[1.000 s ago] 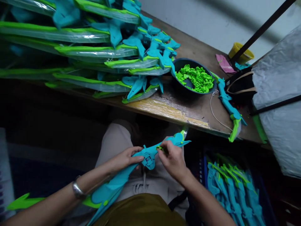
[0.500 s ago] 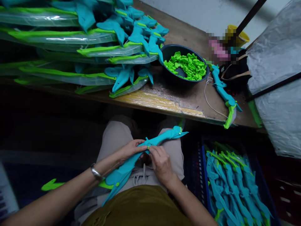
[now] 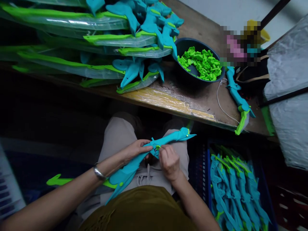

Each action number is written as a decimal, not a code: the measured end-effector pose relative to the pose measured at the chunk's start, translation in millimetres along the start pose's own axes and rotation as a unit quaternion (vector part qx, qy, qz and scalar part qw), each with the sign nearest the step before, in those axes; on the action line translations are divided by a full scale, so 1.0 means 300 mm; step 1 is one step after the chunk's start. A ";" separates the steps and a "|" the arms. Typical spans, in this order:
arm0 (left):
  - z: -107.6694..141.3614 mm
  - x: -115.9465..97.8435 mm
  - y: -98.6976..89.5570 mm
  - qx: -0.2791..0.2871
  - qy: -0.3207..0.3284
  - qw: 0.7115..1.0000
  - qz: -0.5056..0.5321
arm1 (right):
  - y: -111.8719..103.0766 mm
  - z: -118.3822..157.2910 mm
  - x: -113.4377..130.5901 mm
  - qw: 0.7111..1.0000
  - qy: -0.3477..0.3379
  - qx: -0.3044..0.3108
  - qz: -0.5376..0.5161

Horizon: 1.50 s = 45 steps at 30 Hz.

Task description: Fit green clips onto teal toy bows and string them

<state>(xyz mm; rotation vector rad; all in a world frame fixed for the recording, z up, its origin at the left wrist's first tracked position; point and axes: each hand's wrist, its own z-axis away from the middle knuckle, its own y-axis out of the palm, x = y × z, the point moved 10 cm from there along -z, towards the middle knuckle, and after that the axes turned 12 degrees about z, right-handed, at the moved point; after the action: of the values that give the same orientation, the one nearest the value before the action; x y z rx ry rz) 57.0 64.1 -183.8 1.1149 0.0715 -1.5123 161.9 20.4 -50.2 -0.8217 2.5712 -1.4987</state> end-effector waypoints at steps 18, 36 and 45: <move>0.009 0.012 0.001 0.003 -0.024 0.999 0.035 | 0.038 0.004 0.062 0.994 -0.081 0.042 -0.060; 0.010 -0.066 0.019 -0.034 0.038 0.982 -0.184 | 0.132 0.161 -0.181 0.911 0.350 0.126 -0.180; 0.046 -0.057 0.037 -0.025 0.059 0.972 -0.228 | 0.280 0.273 -0.106 0.768 0.446 0.206 -0.410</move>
<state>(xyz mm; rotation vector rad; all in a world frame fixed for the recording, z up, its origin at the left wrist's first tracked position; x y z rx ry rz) 55.0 65.0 -159.4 1.1981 0.4729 -1.8336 178.8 2.9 -169.2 -1.5570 2.1259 -3.2392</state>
